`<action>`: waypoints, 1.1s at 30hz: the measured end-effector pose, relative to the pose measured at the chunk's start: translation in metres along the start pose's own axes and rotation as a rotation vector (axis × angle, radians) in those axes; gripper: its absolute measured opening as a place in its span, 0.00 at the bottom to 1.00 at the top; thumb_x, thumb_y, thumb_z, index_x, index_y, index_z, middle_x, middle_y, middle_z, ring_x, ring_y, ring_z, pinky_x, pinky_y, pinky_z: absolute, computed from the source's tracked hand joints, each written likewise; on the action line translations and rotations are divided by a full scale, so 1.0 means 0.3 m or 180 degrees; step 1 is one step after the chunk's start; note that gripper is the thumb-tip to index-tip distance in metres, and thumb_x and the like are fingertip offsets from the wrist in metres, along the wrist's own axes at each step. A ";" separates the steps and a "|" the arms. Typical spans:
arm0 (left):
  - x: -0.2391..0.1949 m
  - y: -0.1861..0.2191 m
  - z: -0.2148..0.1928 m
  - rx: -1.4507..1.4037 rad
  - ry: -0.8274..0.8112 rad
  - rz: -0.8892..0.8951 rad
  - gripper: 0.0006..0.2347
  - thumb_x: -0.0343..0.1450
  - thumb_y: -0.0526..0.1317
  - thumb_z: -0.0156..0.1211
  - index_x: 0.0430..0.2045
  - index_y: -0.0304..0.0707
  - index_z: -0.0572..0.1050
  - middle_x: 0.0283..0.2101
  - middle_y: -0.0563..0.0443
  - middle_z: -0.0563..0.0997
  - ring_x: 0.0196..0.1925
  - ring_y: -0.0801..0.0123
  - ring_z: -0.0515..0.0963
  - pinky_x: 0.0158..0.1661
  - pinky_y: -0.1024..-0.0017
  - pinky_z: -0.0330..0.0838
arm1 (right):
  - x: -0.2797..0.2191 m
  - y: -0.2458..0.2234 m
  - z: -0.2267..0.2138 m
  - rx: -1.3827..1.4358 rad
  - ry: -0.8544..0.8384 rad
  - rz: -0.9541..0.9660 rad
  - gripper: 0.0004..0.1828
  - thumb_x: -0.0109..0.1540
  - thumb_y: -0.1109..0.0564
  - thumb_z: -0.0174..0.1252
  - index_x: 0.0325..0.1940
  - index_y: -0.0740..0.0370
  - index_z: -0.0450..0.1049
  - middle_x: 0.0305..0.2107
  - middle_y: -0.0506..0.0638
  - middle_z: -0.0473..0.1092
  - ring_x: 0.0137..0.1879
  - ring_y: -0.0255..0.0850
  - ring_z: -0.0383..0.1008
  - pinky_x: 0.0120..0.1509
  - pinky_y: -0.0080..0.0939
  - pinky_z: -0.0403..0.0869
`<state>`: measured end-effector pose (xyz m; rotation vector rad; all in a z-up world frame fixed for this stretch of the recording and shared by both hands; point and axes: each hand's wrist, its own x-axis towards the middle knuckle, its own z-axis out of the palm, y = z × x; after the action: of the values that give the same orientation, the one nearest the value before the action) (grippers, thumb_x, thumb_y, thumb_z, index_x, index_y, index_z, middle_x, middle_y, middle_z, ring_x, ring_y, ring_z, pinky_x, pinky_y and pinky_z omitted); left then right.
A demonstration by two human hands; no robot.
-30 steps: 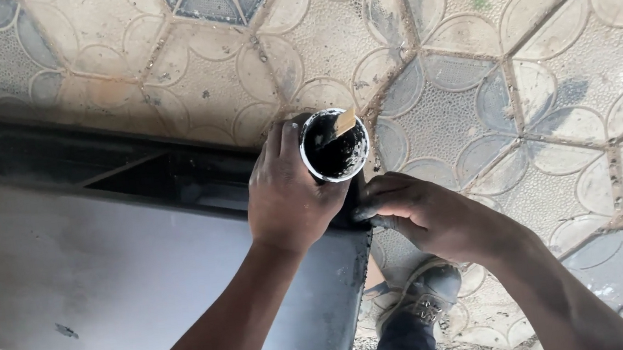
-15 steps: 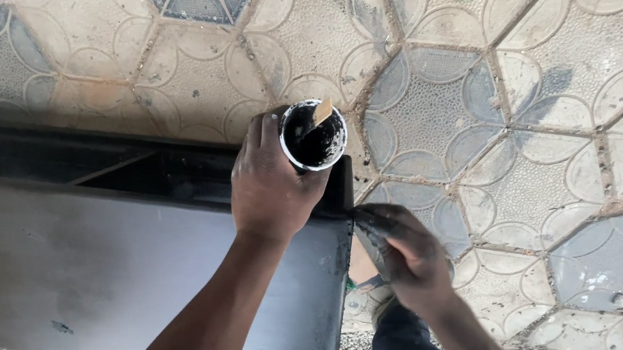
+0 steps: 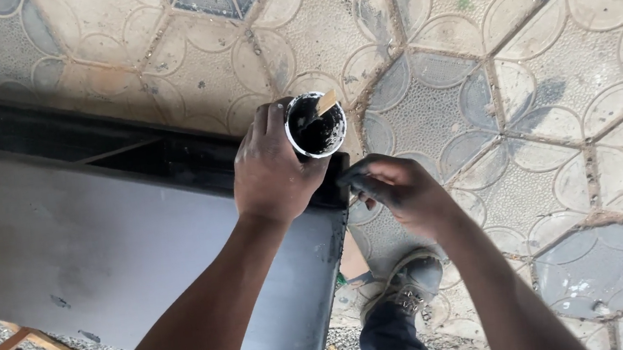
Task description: The person paints the edges and corners of a black rectangular furniture piece using a small brush and a container of black paint. The person moves around the object to apply paint to different sides and edges.
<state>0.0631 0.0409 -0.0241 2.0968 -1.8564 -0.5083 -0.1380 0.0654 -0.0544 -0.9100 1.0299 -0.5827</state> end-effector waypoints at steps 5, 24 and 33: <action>0.001 -0.003 0.001 0.0063 -0.0133 -0.0056 0.24 0.63 0.50 0.67 0.47 0.37 0.70 0.41 0.47 0.74 0.41 0.49 0.83 0.41 0.53 0.81 | 0.082 -0.217 -0.006 -0.1148 -0.1071 0.0993 0.13 0.68 0.63 0.52 0.50 0.71 0.80 0.33 0.62 0.76 0.38 0.49 0.74 0.45 0.49 0.77; 0.011 -0.007 0.008 0.0168 -0.0222 -0.0043 0.23 0.60 0.46 0.66 0.48 0.36 0.71 0.40 0.45 0.76 0.42 0.47 0.84 0.40 0.53 0.81 | -0.178 0.099 0.138 0.0673 0.0642 -0.0582 0.06 0.63 0.68 0.59 0.42 0.68 0.81 0.33 0.60 0.78 0.40 0.46 0.81 0.46 0.47 0.82; 0.012 0.006 0.013 0.0227 -0.0006 0.0180 0.22 0.59 0.50 0.68 0.42 0.38 0.75 0.35 0.47 0.77 0.36 0.47 0.84 0.35 0.54 0.81 | -0.187 0.050 0.110 0.1077 0.1581 0.0819 0.11 0.61 0.69 0.62 0.48 0.78 0.78 0.32 0.63 0.78 0.36 0.46 0.80 0.45 0.43 0.83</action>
<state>0.0602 0.0370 -0.0270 2.0821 -1.9561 -0.4369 -0.1317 0.1286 -0.0339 -0.3276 1.4147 -0.7557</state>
